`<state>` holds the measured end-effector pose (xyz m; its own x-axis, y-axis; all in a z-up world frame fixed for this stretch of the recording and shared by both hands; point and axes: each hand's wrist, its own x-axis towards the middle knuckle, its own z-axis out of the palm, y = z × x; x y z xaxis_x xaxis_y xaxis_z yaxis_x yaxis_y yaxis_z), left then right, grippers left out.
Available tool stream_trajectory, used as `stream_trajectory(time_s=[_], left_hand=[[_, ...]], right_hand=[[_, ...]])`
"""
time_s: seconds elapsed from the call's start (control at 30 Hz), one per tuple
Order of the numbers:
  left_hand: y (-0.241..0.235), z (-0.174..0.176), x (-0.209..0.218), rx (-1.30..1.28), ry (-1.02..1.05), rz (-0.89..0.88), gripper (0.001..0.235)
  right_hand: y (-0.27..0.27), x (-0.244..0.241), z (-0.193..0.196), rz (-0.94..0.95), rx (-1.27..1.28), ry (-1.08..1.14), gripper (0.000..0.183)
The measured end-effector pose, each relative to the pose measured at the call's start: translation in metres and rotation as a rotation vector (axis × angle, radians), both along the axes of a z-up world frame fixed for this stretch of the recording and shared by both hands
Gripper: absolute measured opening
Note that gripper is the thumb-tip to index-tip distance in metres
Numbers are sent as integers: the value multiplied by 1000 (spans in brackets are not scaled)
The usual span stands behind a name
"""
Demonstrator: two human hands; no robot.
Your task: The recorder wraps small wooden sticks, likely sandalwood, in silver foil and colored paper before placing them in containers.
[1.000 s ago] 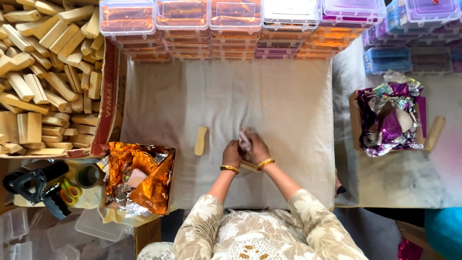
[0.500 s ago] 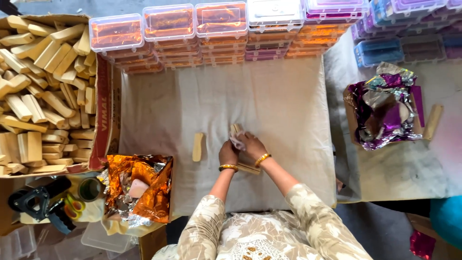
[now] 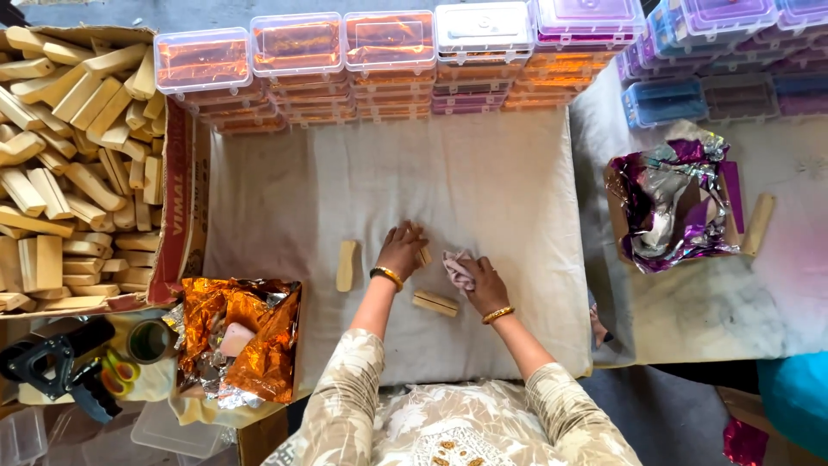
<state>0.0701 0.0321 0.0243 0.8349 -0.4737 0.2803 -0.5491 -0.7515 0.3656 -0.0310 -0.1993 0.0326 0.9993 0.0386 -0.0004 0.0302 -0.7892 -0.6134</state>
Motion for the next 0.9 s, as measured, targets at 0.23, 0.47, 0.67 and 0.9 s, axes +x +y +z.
stream_trajectory(time_s=[0.23,0.47,0.67,0.9], left_hand=[[2,-19,-37,-107,270,222,32],[1,-75,-66,-229,320,493,23],[-2,2,-64,-315,512,551,37],[0,-47,-65,-347,528,536,41]], right_hand=[[33,10,-4,-124,64,-145,51],[101,42,-7,233,-17,-318,50],[48,76,-51,24,-11,-185,48],[85,53,-33,10,193,-126,45]])
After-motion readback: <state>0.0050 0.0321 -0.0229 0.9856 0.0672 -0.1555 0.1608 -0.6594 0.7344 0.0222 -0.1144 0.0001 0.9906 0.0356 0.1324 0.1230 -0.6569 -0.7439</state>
